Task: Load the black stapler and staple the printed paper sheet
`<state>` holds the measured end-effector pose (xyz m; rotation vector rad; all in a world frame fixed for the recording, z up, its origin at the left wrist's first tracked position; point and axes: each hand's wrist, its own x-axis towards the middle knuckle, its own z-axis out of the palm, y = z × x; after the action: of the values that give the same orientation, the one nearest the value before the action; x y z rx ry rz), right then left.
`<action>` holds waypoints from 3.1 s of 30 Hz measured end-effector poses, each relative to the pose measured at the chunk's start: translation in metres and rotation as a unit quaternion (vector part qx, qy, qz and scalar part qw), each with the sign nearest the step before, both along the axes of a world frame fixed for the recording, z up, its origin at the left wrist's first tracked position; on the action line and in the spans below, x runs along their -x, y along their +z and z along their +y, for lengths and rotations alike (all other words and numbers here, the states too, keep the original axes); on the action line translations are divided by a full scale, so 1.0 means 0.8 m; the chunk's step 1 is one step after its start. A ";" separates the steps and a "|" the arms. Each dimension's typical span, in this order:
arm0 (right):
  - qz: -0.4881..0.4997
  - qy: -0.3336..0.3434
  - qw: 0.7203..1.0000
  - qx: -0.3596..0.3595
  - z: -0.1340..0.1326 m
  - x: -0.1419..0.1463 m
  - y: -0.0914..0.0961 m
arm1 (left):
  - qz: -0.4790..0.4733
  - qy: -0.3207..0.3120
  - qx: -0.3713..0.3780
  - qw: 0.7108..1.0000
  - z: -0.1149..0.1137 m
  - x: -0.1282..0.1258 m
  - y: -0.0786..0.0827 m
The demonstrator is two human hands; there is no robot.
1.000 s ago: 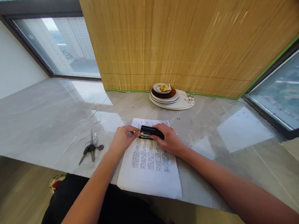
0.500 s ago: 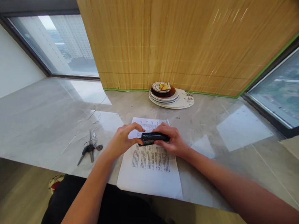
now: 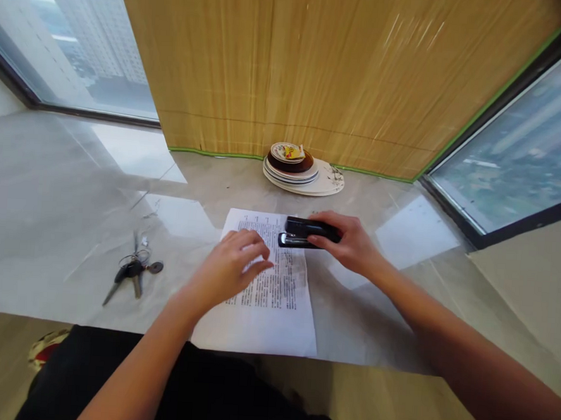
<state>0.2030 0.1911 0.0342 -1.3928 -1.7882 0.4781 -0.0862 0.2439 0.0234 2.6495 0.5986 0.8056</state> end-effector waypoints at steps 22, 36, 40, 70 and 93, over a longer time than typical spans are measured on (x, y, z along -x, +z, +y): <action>-0.052 0.228 0.970 0.069 -0.047 -0.057 -0.008 | 0.129 -0.056 0.044 0.989 -0.034 -0.023 -0.039; 0.009 0.379 0.918 0.119 -0.049 -0.044 -0.011 | 0.111 -0.007 0.018 0.994 -0.034 -0.024 -0.049; 0.018 0.383 0.919 0.088 -0.048 -0.034 -0.016 | 0.114 -0.070 0.013 0.991 -0.036 -0.024 -0.041; -0.168 0.194 0.964 0.072 -0.064 -0.031 -0.007 | 0.154 -0.101 0.019 0.983 -0.044 -0.013 -0.035; -0.170 0.190 0.964 0.068 -0.064 -0.023 -0.012 | 0.167 -0.105 0.027 0.980 -0.045 -0.013 -0.039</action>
<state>0.2213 0.1396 0.0246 -1.2802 -2.3630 0.5983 -0.0756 0.2082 -0.0078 2.7563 0.4016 0.2816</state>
